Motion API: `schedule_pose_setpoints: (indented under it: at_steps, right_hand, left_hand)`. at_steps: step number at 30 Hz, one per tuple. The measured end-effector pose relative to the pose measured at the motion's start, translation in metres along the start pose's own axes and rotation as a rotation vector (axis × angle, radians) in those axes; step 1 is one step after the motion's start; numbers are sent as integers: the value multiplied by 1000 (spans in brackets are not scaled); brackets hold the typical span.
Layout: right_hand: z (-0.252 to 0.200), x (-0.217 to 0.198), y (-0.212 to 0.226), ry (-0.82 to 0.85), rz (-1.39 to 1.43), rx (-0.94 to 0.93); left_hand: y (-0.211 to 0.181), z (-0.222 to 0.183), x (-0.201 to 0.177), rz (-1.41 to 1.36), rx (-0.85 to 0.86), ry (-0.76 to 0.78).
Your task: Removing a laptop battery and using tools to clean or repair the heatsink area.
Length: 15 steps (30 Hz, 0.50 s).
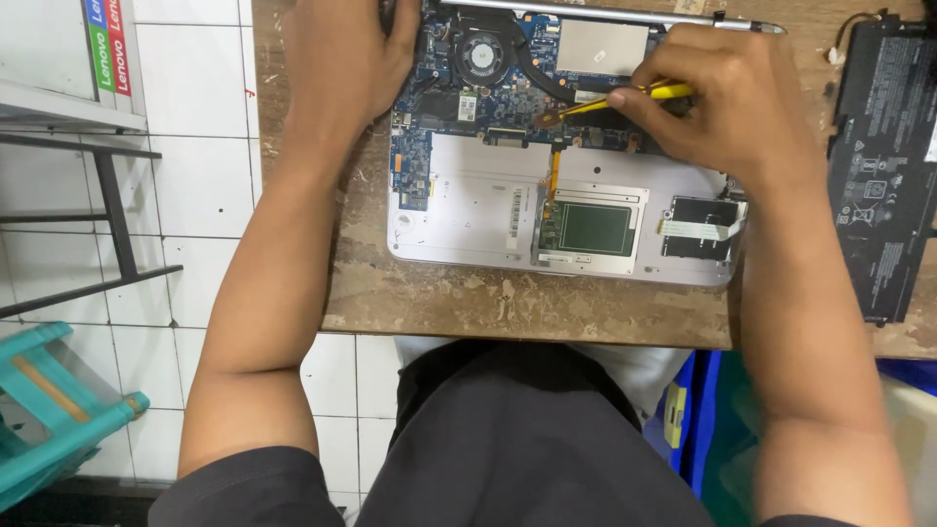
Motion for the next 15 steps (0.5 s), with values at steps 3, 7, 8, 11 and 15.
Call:
schedule_pose_setpoints:
  at_steps: [3, 7, 8, 11, 15]
  right_hand:
    - [-2, 1, 4, -3, 43, -6]
    - [-9, 6, 2, 40, 166, 10]
    - [-10, 5, 3, 42, 169, 8]
    - [-14, 3, 3, 34, 155, 29]
    - [-19, 2, 4, 22, 166, 47]
  left_hand:
    - [10, -4, 5, 96, -20, 49]
    - [22, -13, 14, 245, -46, 76]
    - [22, -14, 14, 247, -49, 77]
    - [23, -17, 13, 217, -86, 93]
    - [19, -16, 4, 303, -132, 186]
Point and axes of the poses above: each hand's wrist, its own z-axis towards the middle knuckle, its own x-axis out of the palm, y = z × x, the point moved 1 cm from there along z, towards the middle knuckle, and after that the axes turned 3 degrees about z, right-handed, at the moved point
